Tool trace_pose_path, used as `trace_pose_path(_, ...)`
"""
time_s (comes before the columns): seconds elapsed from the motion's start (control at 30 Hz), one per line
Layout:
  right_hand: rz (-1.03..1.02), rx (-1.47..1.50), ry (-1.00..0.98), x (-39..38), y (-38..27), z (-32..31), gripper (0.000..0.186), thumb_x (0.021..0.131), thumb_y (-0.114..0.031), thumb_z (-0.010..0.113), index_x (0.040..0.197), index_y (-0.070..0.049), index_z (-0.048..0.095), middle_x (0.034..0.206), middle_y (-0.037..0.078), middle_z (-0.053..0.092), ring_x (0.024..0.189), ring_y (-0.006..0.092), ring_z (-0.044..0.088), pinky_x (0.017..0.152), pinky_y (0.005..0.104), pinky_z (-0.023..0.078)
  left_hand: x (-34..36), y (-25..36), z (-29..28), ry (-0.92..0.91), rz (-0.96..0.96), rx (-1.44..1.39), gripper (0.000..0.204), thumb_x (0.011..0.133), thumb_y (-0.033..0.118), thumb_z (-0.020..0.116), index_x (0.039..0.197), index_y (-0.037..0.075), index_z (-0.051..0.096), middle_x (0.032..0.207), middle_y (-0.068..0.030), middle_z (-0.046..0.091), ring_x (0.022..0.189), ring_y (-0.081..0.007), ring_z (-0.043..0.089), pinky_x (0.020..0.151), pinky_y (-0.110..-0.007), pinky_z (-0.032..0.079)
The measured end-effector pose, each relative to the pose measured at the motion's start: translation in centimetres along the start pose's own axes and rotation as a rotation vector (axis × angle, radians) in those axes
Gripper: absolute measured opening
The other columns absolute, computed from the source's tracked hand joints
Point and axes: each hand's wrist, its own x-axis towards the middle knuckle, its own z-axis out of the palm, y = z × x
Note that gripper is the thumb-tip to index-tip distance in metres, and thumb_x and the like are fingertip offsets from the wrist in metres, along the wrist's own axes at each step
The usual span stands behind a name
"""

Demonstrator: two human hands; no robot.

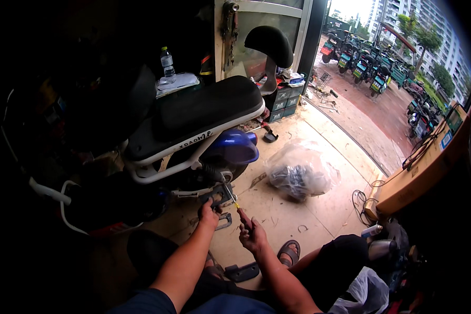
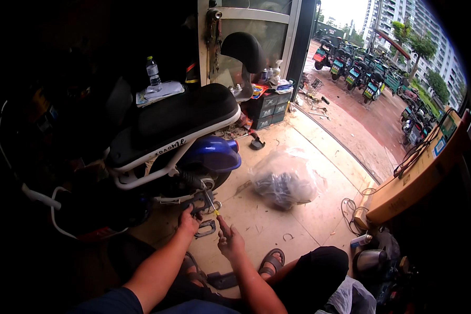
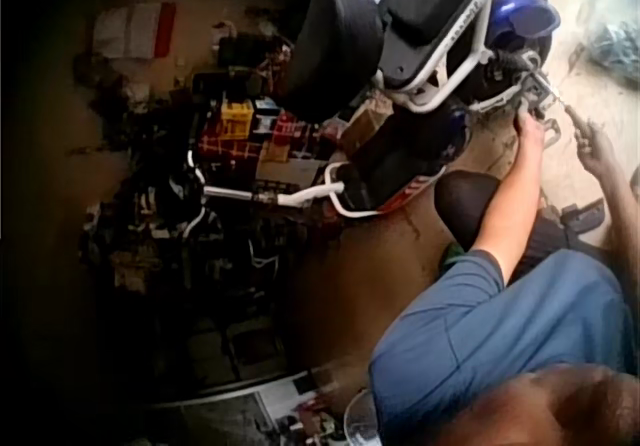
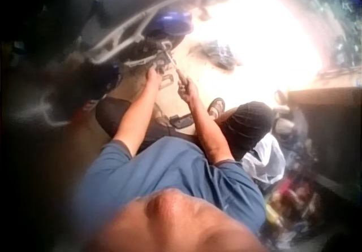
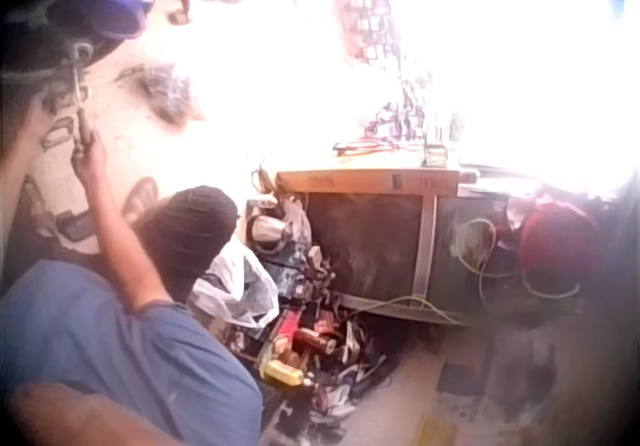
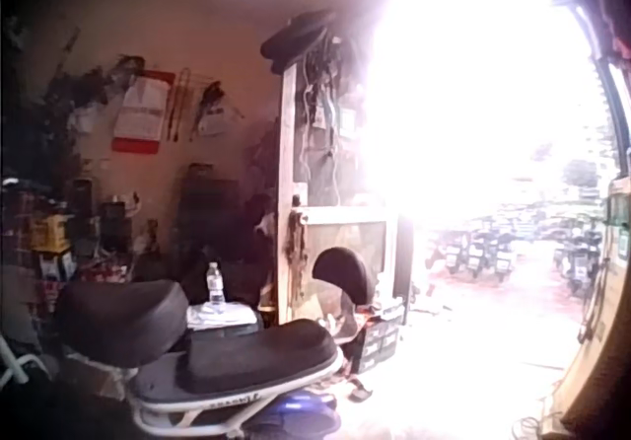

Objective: The person removes plastic covers from a bag and uses a screwdriver to work on a metal bracket attached to the side of a scooter.

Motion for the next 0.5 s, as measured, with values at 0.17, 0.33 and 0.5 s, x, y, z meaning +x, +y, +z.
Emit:
trace_pose_path(0.17,-0.183,-0.273,0.06,0.5,-0.1,-1.6,0.041,0.101,-0.036,0.057,0.133,-0.013,0.064,0.081,-0.005,0.054,0.06,0.0072,0.041,0.052,0.018,0.033,-0.3,-0.7,0.8,0.017,-0.023,-0.012,0.021,0.093,0.024,0.068,0.109,0.011,0.062,0.094,-0.0079,0.068,0.071,-0.0232,0.064,0.054,-0.034,0.053)
trace_pose_path(0.33,0.109,0.125,0.01,0.5,0.2,-1.5,0.043,0.098,-0.041,0.06,0.129,-0.012,0.064,0.081,-0.002,0.057,0.063,0.0075,0.045,0.054,0.0175,0.037,0.2,-0.4,0.2,0.072,0.016,-0.018,0.022,0.094,0.025,0.067,0.11,0.011,0.061,0.093,-0.0094,0.067,0.071,-0.0247,0.064,0.055,-0.035,0.053)
trace_pose_path(0.5,-0.226,-0.562,0.253,0.9,0.6,-1.7,0.047,0.101,-0.048,0.053,0.132,-0.014,0.061,0.088,-0.001,0.057,0.067,0.0091,0.048,0.057,0.0201,0.041,0.1,-0.8,0.5,0.072,-0.011,-0.017,0.022,0.095,0.025,0.066,0.111,0.011,0.06,0.095,-0.0103,0.067,0.073,-0.0252,0.063,0.056,-0.035,0.052)
